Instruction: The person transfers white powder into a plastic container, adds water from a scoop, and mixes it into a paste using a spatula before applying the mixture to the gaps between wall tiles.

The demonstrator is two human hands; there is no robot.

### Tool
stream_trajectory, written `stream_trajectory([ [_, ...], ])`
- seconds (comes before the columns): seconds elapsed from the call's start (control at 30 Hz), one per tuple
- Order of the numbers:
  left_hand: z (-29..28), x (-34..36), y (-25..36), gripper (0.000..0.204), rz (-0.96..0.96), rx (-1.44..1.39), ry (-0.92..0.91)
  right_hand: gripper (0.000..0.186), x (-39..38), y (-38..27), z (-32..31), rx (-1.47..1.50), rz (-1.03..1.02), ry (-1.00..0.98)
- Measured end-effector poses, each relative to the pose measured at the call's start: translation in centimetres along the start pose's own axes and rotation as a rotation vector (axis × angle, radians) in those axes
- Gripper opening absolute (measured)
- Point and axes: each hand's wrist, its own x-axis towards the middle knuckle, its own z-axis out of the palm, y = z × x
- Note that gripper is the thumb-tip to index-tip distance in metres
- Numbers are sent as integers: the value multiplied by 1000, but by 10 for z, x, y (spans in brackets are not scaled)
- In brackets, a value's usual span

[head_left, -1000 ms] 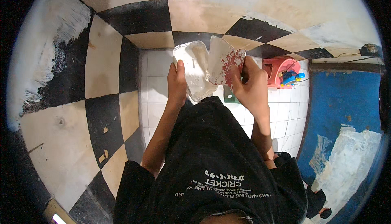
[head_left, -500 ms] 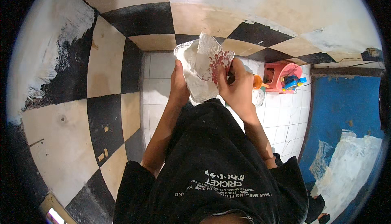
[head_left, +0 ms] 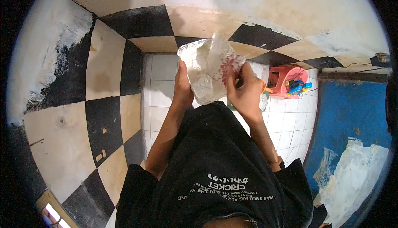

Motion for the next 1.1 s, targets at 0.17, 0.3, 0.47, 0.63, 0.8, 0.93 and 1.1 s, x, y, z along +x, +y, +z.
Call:
stream_trajectory([
  [0.17,19,9,-3,66,-62,-146,-39,14,12,5,-28,21,13,63],
  [0.3,33,13,-3,69,-202,-232,16,12,14,17,-39,110,99,101],
  [0.47,41,16,-19,67,-18,-278,56,13,18,12,-56,10,25,76],
  [0.63,45,23,-17,67,-41,-396,40,13,17,11,-61,11,25,60],
  [0.8,35,19,-18,69,-128,-390,62,11,19,8,-56,-36,-11,43],
  [0.93,30,15,-20,69,-147,-292,101,14,14,5,-48,-27,54,-4],
  [1.1,15,13,-23,67,-131,-108,206,20,12,3,-30,-24,59,-102],
])
